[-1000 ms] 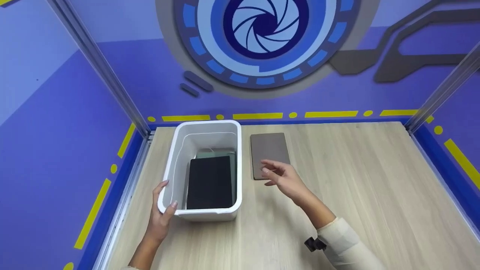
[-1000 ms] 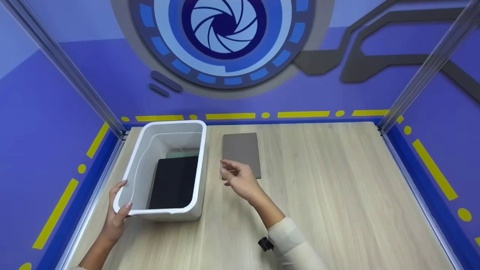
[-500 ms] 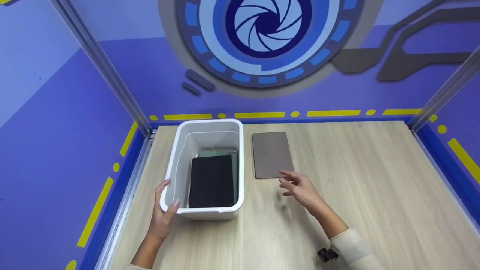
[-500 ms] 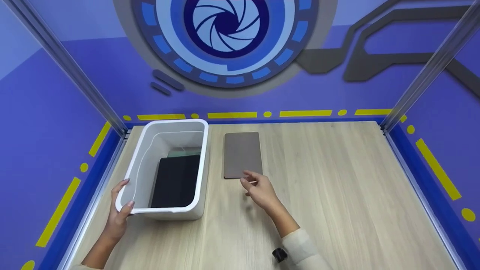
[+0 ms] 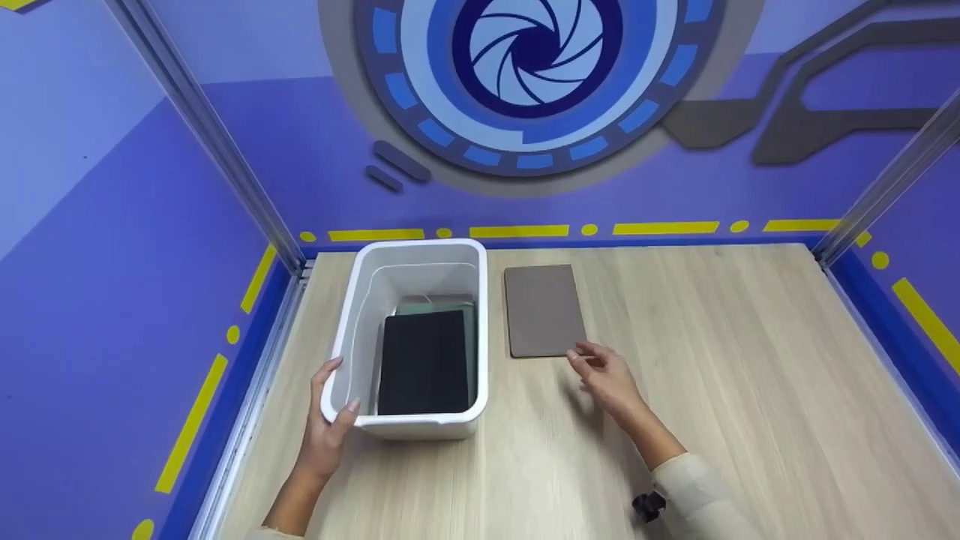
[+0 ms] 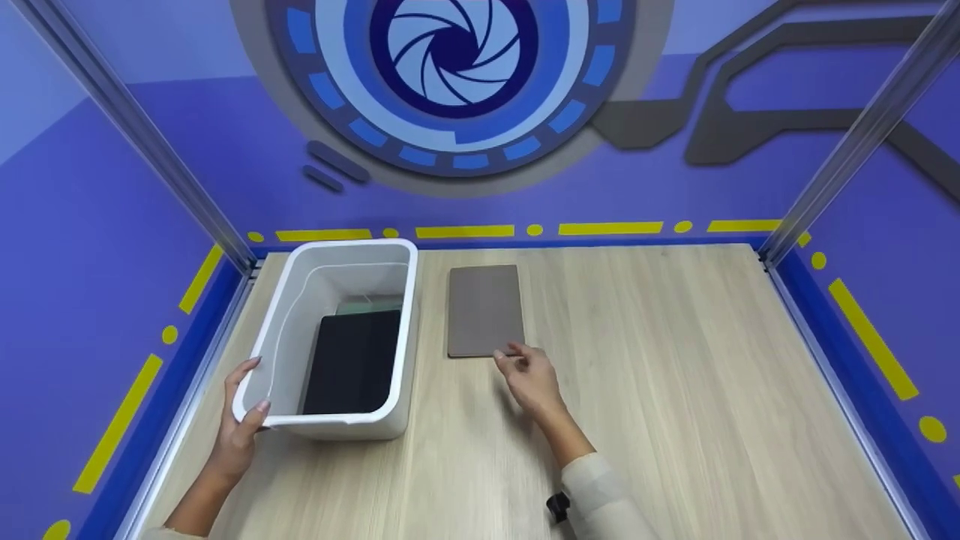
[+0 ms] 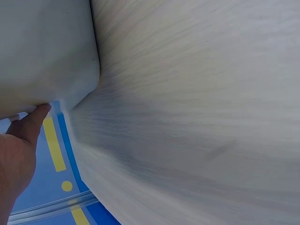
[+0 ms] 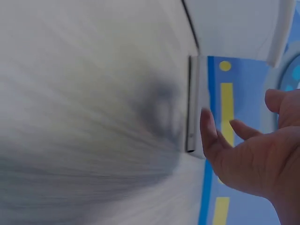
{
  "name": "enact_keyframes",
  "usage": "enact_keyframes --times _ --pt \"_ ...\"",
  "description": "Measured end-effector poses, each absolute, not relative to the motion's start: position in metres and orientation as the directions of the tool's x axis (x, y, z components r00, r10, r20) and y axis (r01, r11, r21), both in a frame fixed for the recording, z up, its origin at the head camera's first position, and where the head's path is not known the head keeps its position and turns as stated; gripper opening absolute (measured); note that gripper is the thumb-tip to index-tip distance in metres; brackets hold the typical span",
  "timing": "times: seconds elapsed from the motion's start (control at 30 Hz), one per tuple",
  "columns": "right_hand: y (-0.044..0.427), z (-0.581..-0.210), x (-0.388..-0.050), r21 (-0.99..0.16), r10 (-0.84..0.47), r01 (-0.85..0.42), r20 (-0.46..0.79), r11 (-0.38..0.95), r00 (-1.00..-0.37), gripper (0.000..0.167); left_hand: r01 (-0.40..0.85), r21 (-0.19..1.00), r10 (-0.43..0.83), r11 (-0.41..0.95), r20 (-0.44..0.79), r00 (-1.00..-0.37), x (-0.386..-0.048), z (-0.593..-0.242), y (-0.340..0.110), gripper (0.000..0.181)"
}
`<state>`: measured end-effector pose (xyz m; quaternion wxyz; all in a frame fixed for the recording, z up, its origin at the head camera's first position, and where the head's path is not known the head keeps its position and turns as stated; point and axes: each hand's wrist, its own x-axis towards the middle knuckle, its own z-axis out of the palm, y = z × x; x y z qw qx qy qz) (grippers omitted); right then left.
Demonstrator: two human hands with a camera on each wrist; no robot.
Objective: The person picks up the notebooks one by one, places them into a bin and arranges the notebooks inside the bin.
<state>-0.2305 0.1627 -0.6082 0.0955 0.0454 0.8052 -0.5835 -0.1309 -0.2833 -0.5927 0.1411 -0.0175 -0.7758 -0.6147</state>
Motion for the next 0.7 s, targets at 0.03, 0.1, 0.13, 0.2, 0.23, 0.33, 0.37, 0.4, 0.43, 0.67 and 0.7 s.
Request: enact_keyframes --times 0.03,0.1,0.13,0.2,0.23,0.33,0.37,0.4,0.43,0.67,0.7 --pt "0.164 -0.611 -0.232 -0.925 -0.023 0.180 -0.199 0.334 -0.980 0.063 0.202 0.948 -0.143 0.245 0.241 -0.960 -0.131 -0.592 -0.283 0.070" --pt "0.165 -0.615 -0.237 -0.908 0.004 0.171 -0.184 0.382 -0.983 0.064 0.200 0.948 -0.142 0.247 0.239 -0.961 -0.131 -0.592 -0.283 0.069" --pt "0.166 -0.617 -0.239 -0.899 0.015 0.164 -0.173 0.406 -0.985 0.065 0.198 0.949 -0.143 0.246 0.237 -0.961 -0.131 -0.592 -0.283 0.069" --pt "0.166 -0.621 -0.244 -0.878 0.030 0.153 -0.156 0.453 -0.987 0.066 0.196 0.949 -0.147 0.248 0.237 -0.960 -0.131 -0.592 -0.283 0.069" --pt "0.166 -0.623 -0.246 -0.869 0.036 0.151 -0.152 0.472 -0.988 0.067 0.193 0.950 -0.149 0.247 0.234 -0.961 -0.131 -0.593 -0.283 0.069" --pt "0.163 -0.629 -0.256 -0.845 0.052 0.141 -0.133 0.515 -0.990 0.070 0.194 0.949 -0.150 0.248 0.235 -0.960 -0.131 -0.592 -0.283 0.069" --pt "0.161 -0.630 -0.259 -0.836 0.054 0.136 -0.127 0.532 -0.990 0.071 0.192 0.949 -0.149 0.250 0.234 -0.961 -0.131 -0.592 -0.283 0.069" --pt "0.159 -0.632 -0.262 -0.827 0.056 0.131 -0.120 0.547 -0.991 0.072 0.191 0.949 -0.147 0.252 0.232 -0.961 -0.131 -0.593 -0.283 0.069" --pt "0.157 -0.633 -0.265 -0.817 0.057 0.124 -0.112 0.563 -0.992 0.073 0.189 0.949 -0.149 0.252 0.231 -0.962 -0.131 -0.593 -0.283 0.069" --pt "0.139 -0.632 -0.277 -0.690 0.067 0.118 -0.100 0.714 -0.993 0.083 0.186 0.951 -0.154 0.246 0.228 -0.961 -0.130 -0.593 -0.283 0.071" --pt "0.137 -0.631 -0.278 -0.666 0.070 0.115 -0.094 0.737 -0.993 0.083 0.186 0.951 -0.154 0.249 0.228 -0.961 -0.130 -0.593 -0.282 0.071"
